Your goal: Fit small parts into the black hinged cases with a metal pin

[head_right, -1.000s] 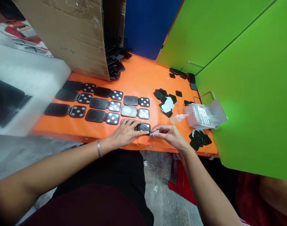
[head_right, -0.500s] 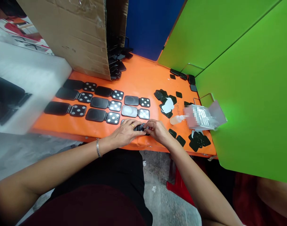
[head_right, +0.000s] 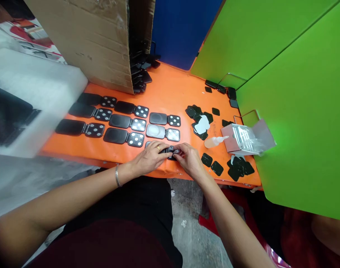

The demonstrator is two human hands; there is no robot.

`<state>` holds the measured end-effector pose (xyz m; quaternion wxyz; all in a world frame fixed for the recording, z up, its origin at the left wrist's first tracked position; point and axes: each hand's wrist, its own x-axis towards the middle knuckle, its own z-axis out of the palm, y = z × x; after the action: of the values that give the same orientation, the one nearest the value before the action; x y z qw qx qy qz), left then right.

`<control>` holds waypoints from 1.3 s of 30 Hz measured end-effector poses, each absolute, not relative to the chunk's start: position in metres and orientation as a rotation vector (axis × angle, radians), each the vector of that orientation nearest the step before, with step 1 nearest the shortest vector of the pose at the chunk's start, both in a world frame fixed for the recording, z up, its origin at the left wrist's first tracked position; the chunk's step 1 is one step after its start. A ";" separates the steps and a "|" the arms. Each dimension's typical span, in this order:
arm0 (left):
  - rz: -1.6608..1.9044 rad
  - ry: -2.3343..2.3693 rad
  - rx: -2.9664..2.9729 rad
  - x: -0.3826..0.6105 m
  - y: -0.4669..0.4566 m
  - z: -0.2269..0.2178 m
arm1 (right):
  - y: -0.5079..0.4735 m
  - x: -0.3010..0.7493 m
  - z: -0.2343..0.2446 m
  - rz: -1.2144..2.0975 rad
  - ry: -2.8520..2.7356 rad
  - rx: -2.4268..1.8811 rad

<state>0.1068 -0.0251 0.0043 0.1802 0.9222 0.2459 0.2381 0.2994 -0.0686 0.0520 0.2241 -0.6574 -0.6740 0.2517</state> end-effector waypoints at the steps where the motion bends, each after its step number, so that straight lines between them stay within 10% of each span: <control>1: 0.656 0.696 2.619 0.107 -0.025 0.006 | -0.068 0.299 0.050 0.689 -1.850 -1.843; 20: 0.523 0.728 2.796 0.108 -0.022 0.009 | -0.035 0.332 0.071 1.723 -1.587 -1.445; 26: 0.565 0.706 2.769 0.108 -0.023 0.007 | -0.056 0.333 0.050 1.269 -1.142 -1.477; 39: 0.606 0.699 2.715 0.106 -0.024 0.008 | -0.043 0.305 0.045 0.655 -2.022 -1.548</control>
<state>0.1061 -0.0243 0.0076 0.1365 0.9377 0.2413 0.2093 0.3050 -0.0434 0.0452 0.2535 -0.5695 -0.7439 0.2409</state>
